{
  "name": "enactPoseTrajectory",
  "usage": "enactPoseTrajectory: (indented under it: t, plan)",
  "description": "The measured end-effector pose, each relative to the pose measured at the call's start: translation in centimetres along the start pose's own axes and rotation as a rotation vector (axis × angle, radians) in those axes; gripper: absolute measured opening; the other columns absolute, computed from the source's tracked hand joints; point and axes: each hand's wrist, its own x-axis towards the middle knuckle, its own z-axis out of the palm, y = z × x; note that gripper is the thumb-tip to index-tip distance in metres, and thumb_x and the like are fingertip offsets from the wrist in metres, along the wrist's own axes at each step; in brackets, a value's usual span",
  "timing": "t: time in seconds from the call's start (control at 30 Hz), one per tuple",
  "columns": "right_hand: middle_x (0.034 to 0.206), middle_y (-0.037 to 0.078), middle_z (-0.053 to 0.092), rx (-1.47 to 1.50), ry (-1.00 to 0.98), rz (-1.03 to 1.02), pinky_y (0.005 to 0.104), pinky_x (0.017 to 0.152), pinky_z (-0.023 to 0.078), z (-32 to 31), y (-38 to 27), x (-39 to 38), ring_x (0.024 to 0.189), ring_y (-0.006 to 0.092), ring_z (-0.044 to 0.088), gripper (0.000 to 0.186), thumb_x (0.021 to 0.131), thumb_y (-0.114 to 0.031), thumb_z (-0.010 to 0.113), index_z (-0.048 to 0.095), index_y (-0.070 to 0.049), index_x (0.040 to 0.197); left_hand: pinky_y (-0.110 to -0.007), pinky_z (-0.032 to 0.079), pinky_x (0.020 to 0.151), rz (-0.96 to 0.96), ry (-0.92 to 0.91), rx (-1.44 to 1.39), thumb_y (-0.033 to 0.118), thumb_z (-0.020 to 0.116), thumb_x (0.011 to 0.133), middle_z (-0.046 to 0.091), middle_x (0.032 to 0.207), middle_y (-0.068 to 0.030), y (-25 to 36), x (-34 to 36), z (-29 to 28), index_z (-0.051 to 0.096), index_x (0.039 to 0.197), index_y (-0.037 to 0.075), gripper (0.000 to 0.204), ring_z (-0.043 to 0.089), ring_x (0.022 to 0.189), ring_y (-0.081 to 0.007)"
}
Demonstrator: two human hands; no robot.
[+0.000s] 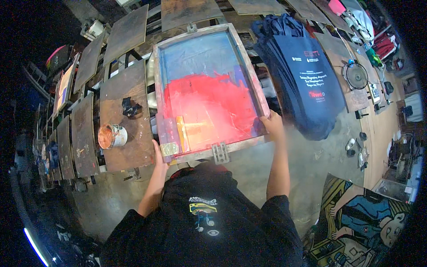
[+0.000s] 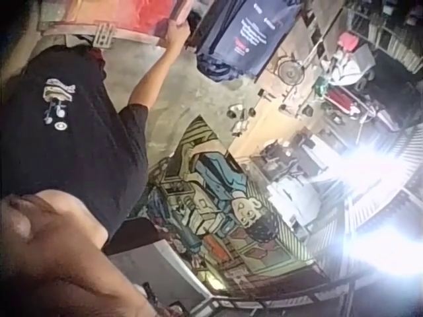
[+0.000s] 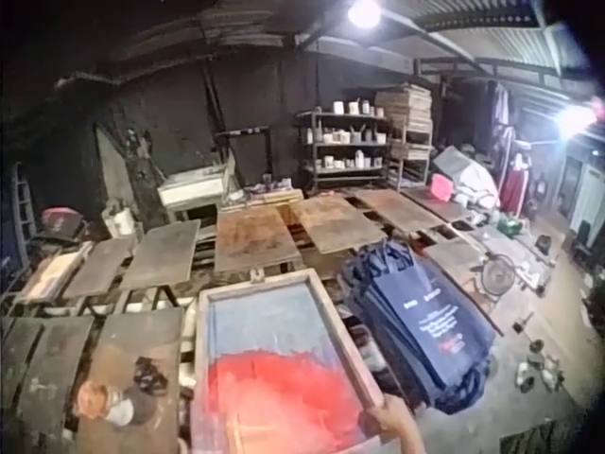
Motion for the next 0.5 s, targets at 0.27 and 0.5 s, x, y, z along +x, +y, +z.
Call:
enactPoseTrajectory:
  t: [0.27,0.5]
  plan:
    - [0.105,0.028,0.069,0.017,-0.025,-0.009,0.0416,0.089,0.051,-0.4,-0.8,-0.4,0.101,0.038,0.068,0.053,0.077,-0.026,0.067,0.064,0.007,0.118,-0.043,0.06,0.06,0.014,-0.052,-0.024,0.083,0.034,0.087,0.066,0.114,-0.0079,-1.0,0.5,-0.9,0.054,0.133,0.009,0.089,0.068,0.091,-0.0224]
    - [0.107,0.028,0.069,-0.012,-0.032,-0.034,0.0409,0.09,0.051,-0.3,-0.2,-0.3,0.102,0.0375,0.067,0.053,0.077,-0.025,0.068,0.063,0.007,0.12,-0.05,0.055,0.087,0.04,-0.023,-0.021,0.082,0.035,0.087,0.06,0.129,-0.01,-1.2,0.8,-0.6,0.05,0.137,0.007,0.091,0.062,0.11,-0.0268]
